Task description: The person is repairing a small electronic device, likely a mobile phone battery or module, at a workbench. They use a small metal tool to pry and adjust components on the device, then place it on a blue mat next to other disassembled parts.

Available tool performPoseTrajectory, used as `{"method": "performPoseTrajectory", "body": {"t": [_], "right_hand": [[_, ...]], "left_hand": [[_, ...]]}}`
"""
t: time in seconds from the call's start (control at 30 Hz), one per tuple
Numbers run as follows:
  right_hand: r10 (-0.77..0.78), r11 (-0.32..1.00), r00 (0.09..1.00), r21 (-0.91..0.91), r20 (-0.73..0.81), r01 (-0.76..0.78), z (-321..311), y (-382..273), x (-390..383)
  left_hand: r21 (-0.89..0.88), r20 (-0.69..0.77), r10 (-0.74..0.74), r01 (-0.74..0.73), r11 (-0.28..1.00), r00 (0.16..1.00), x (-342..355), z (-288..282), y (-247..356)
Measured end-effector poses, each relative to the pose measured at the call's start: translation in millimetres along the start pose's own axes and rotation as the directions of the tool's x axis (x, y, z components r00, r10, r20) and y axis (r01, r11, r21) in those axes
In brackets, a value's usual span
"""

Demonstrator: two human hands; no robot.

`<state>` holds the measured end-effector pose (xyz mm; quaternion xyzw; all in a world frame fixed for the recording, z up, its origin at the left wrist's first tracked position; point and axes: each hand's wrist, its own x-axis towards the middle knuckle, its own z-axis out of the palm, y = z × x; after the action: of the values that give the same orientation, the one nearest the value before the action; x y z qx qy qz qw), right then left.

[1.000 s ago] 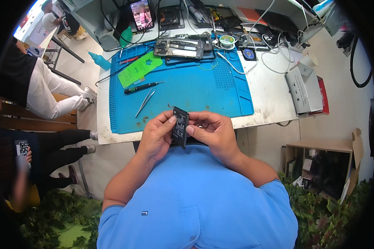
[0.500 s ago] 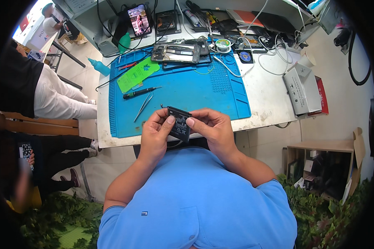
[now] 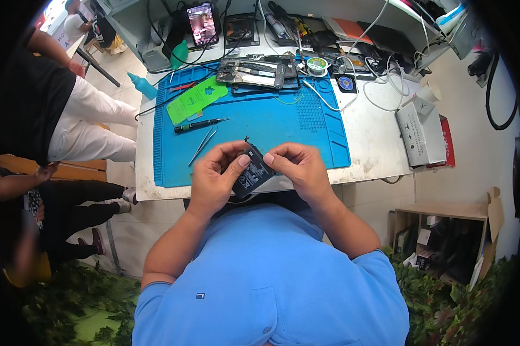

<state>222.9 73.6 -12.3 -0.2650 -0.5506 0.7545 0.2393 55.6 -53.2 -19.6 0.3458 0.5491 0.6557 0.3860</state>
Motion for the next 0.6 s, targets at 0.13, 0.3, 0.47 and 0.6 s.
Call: {"method": "performPoseTrajectory", "body": {"t": [0.13,0.3,0.47,0.6], "right_hand": [[0.034,0.999,0.999,0.008,0.012,-0.034,-2.7,0.6,5.1],[0.047,0.997,0.999,-0.054,0.019,-0.046,-2.8,-1.1,9.4],[0.096,0.983,0.995,-0.159,0.016,-0.092,-5.4,-3.8,14.2],[0.091,0.978,0.996,-0.189,0.012,-0.087,-10.1,1.0,17.5]], "left_hand": [[0.048,0.059,-0.028,0.025,0.999,0.998,9.6,-8.7,2.6],[0.215,0.08,-0.026,0.008,0.976,0.996,11.9,-8.3,7.7],[0.389,0.156,0.018,-0.079,0.918,0.988,15.3,-4.6,15.5],[0.439,0.185,0.061,-0.138,0.888,0.981,17.3,0.9,21.6]]}}
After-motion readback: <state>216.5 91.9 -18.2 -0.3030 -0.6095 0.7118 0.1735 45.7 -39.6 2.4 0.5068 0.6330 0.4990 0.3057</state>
